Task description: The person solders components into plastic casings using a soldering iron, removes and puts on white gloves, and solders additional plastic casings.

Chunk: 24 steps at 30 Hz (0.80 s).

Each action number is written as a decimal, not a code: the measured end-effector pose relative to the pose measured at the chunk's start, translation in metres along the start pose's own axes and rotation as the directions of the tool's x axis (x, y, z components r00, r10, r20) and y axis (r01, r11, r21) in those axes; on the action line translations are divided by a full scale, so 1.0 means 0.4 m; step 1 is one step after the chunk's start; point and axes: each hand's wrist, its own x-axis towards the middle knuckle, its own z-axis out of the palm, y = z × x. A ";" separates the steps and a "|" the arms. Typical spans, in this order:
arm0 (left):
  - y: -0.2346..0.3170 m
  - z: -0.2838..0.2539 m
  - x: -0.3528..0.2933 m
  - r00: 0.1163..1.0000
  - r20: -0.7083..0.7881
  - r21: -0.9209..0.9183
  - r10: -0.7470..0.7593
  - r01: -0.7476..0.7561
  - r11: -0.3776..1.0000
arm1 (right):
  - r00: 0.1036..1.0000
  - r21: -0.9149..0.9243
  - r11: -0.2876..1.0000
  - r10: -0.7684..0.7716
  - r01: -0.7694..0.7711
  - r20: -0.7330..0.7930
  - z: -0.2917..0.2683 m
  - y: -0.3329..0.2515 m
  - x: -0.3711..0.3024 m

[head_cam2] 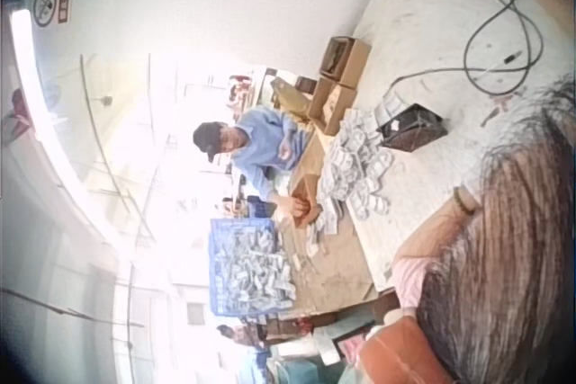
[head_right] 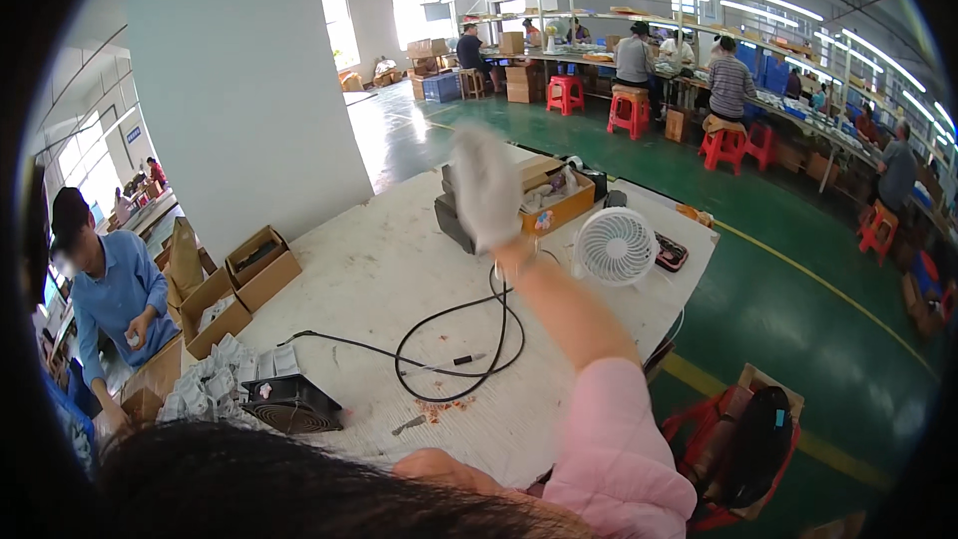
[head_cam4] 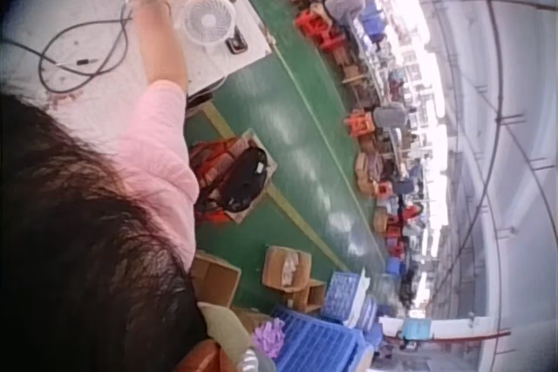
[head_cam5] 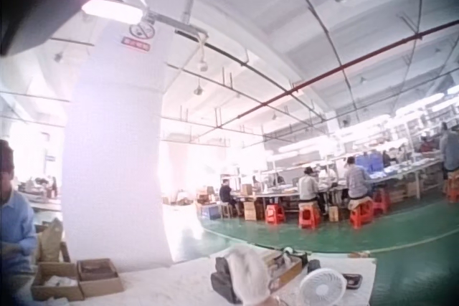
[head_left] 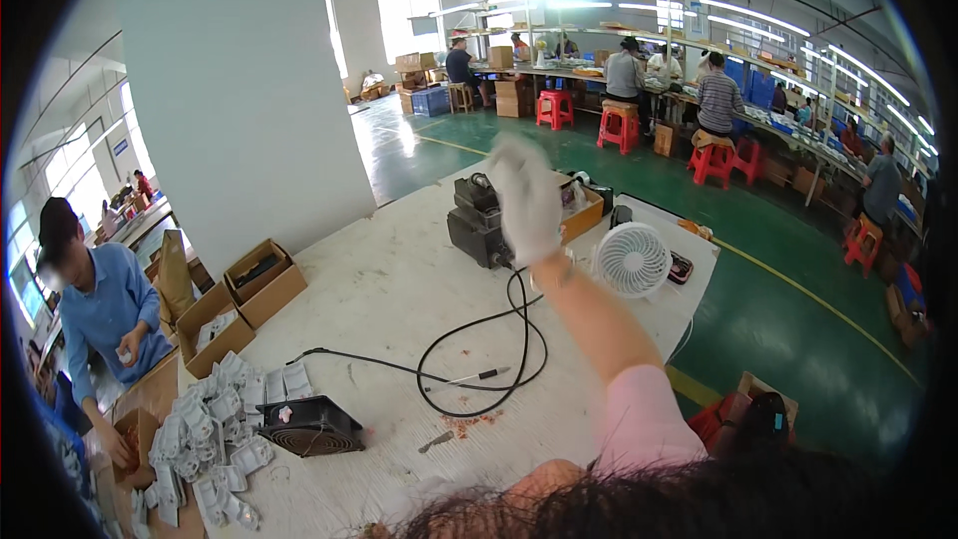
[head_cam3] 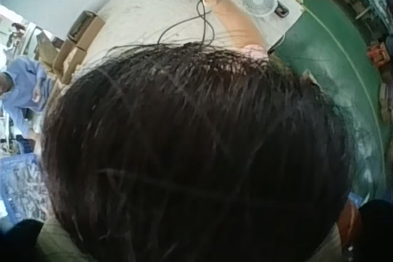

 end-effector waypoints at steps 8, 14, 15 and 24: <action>0.022 -0.002 -0.040 0.989 -0.083 -0.218 -0.120 0.100 0.971 | 0.065 0.235 0.409 -0.388 -0.882 0.919 -0.041 -0.337 -0.484; -0.056 -0.004 -0.064 0.986 -0.079 -0.142 -0.147 0.135 0.981 | 0.048 0.308 0.527 -0.450 -0.792 0.892 -0.088 -0.326 -0.434; -0.069 -0.007 -0.068 0.986 -0.077 -0.129 -0.147 0.136 0.982 | -0.040 0.247 0.566 -0.446 -0.787 0.894 -0.102 -0.317 -0.391; -0.113 -0.021 -0.063 0.984 0.032 0.344 0.174 -0.175 0.923 | 0.668 0.359 0.729 0.177 -0.582 0.723 -0.152 -0.078 -0.045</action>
